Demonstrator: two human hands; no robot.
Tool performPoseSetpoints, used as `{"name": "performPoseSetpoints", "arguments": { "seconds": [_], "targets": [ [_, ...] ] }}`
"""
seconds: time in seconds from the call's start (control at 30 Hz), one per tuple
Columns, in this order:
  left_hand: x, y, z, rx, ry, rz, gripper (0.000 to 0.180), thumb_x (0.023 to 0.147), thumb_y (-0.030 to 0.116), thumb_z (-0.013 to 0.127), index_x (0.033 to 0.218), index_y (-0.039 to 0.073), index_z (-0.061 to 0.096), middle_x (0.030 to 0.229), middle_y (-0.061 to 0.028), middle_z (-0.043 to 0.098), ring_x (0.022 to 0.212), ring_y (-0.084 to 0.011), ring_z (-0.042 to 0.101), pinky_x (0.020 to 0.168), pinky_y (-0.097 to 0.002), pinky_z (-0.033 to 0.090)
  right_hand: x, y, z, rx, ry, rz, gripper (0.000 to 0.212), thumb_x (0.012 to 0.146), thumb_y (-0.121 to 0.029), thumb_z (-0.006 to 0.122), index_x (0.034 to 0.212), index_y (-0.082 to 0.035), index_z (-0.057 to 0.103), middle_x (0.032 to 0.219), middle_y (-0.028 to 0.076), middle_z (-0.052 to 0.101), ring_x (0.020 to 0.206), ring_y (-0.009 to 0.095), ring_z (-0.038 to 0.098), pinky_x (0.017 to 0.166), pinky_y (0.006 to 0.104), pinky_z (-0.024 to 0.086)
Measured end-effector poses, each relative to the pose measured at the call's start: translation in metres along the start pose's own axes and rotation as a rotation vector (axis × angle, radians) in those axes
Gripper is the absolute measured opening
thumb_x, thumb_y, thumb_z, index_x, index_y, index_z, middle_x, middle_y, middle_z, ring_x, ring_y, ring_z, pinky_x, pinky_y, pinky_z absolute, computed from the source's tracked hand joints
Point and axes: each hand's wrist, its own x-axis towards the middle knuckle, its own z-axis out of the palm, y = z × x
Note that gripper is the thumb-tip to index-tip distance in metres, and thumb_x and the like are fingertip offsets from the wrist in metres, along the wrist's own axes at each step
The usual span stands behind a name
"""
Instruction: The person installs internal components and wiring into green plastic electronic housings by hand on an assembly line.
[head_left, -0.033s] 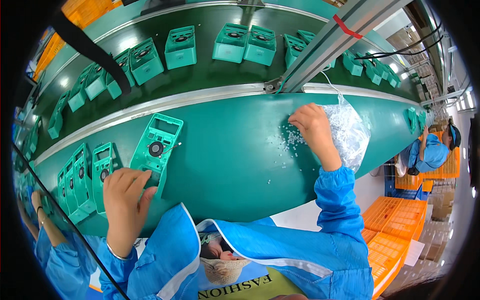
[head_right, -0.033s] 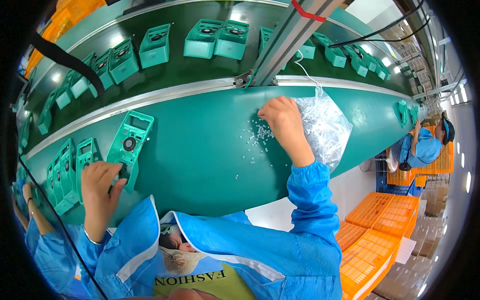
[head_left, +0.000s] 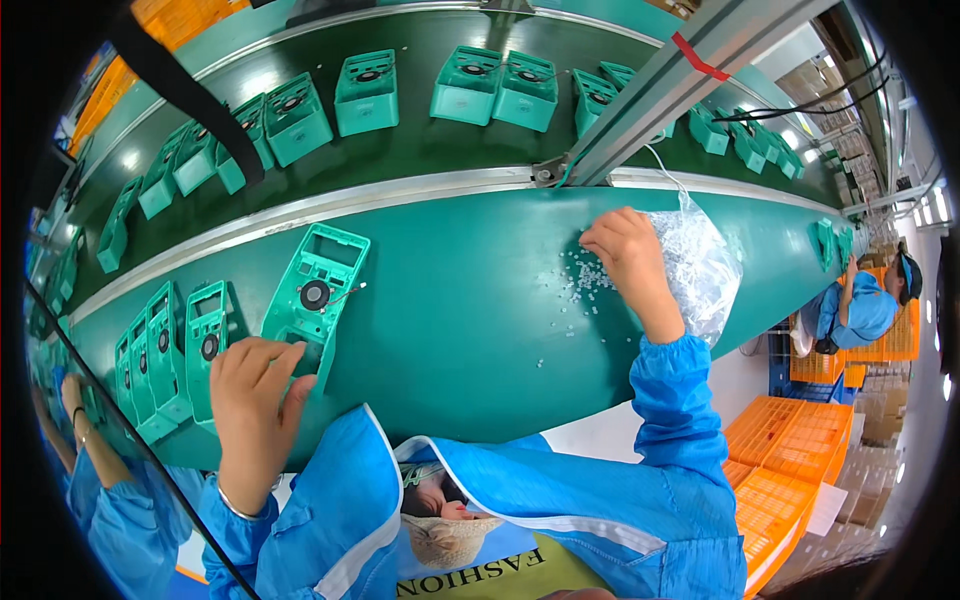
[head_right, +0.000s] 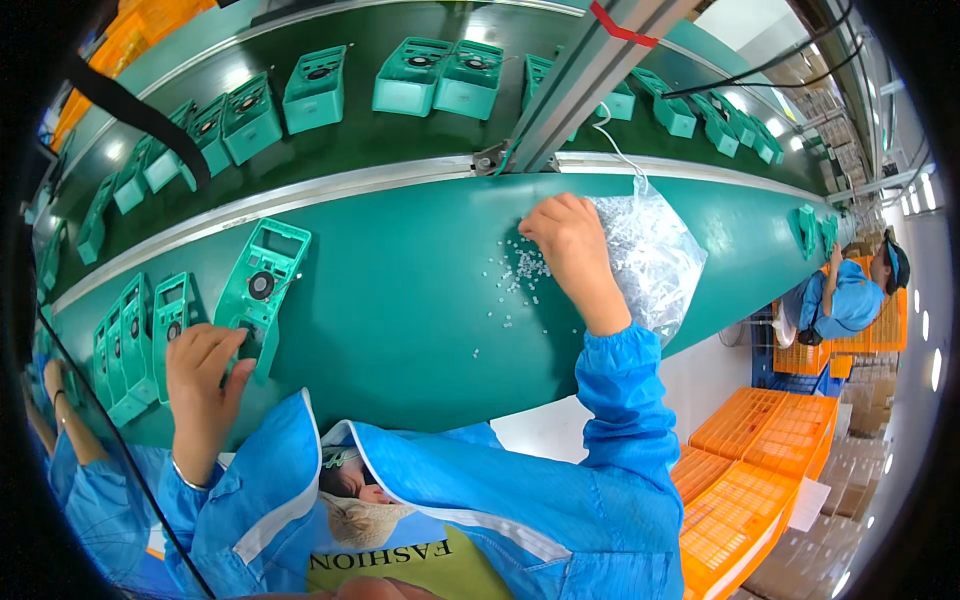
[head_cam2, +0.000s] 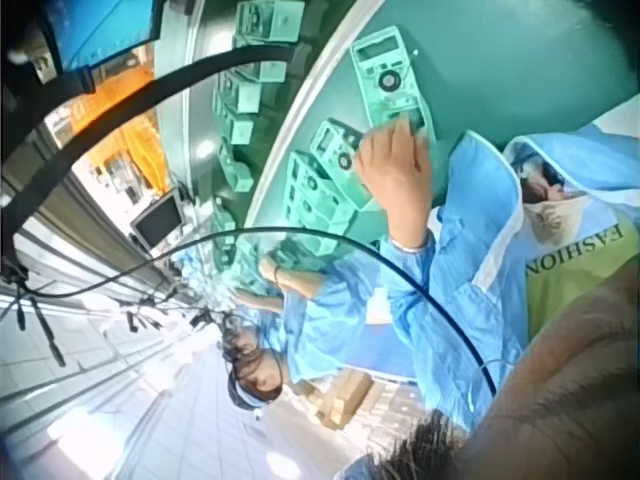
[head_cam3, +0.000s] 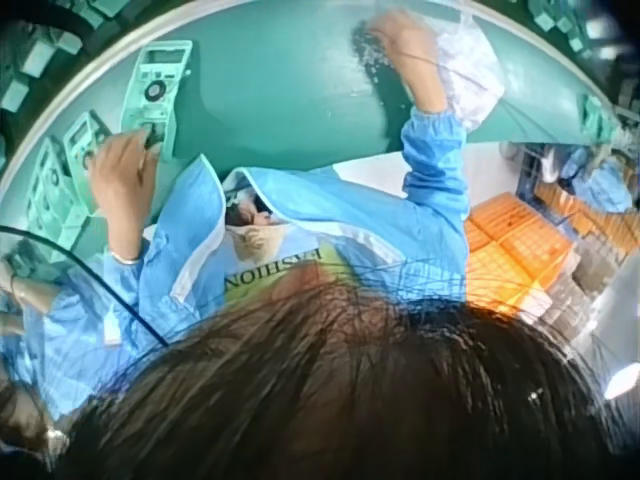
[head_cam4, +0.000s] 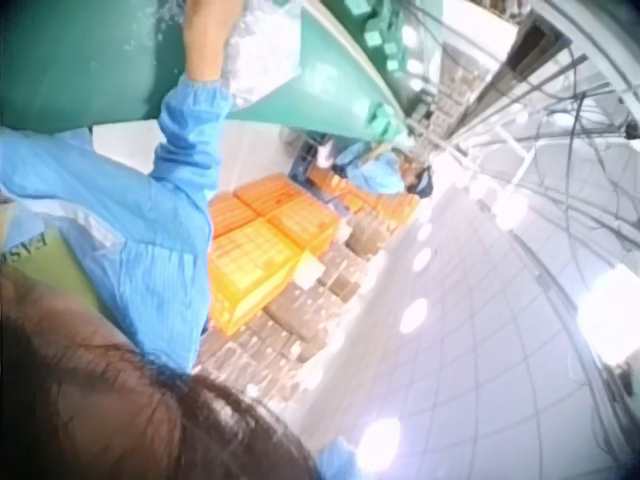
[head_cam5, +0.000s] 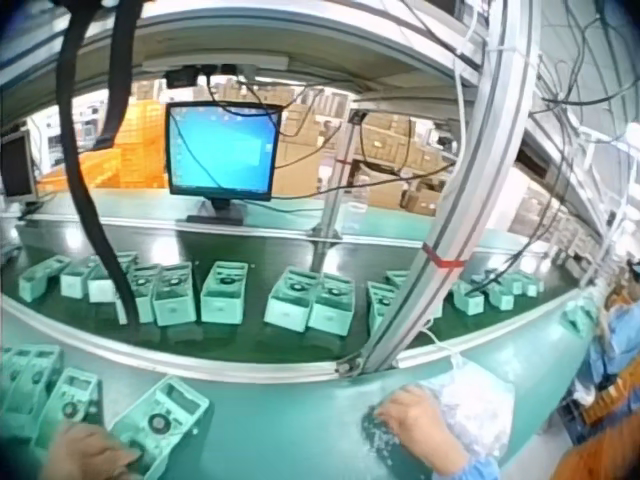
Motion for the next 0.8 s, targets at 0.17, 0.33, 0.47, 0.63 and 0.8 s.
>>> {"name": "performPoseSetpoints", "arguments": {
  "seconds": [0.17,0.33,0.47,0.63,0.8],
  "targets": [
    [-0.025,0.003,0.012,0.051,0.045,-0.086,0.040,0.077,0.020,0.082,0.113,0.006,0.073,0.111,-0.0069,0.069,0.109,-0.0304,0.062,0.087,-0.0447,0.046,0.005,0.001,0.000,-0.113,-0.014,-0.132,0.010,0.075,-0.005,0.071,0.084,-0.010,0.071,0.090,0.004,0.067,0.093,0.026,0.063,0.086,0.0414,0.048],
    [-0.026,0.002,0.030,-0.007,0.088,-0.092,0.040,0.076,0.025,0.083,0.112,0.008,0.074,0.107,-0.0055,0.071,0.107,-0.0295,0.063,0.091,-0.0459,0.045,0.012,-0.011,-0.012,-0.156,-0.032,-0.139,0.010,0.074,-0.004,0.073,0.082,-0.008,0.071,0.088,0.006,0.067,0.092,0.028,0.063,0.087,0.0418,0.047],
    [-0.032,0.005,0.044,-0.038,0.127,-0.037,0.034,0.076,0.025,0.085,0.105,0.010,0.075,0.092,-0.0002,0.070,0.099,-0.0229,0.065,0.088,-0.0440,0.043,0.048,-0.054,-0.008,0.238,-0.032,-0.090,0.013,0.075,-0.002,0.079,0.085,-0.007,0.072,0.089,0.006,0.069,0.094,0.029,0.064,0.086,0.0404,0.047],
    [-0.036,0.018,0.061,-0.123,0.119,-0.005,0.029,0.074,0.024,0.086,0.098,0.011,0.076,0.085,0.0021,0.067,0.092,-0.0181,0.065,0.088,-0.0429,0.043,0.123,-0.154,0.041,0.512,-0.140,-0.366,0.010,0.079,-0.006,0.079,0.087,-0.008,0.073,0.090,0.004,0.070,0.095,0.027,0.064,0.087,0.0408,0.049],
    [-0.028,0.026,0.072,-0.152,0.212,0.028,0.029,0.074,0.027,0.084,0.096,0.011,0.075,0.079,0.0018,0.059,0.082,-0.0185,0.059,0.086,-0.0411,0.044,0.151,-0.187,0.089,0.538,-0.218,-0.338,0.007,0.082,-0.006,0.078,0.087,-0.006,0.073,0.089,0.007,0.070,0.092,0.030,0.064,0.083,0.0416,0.051]
  ]
}}
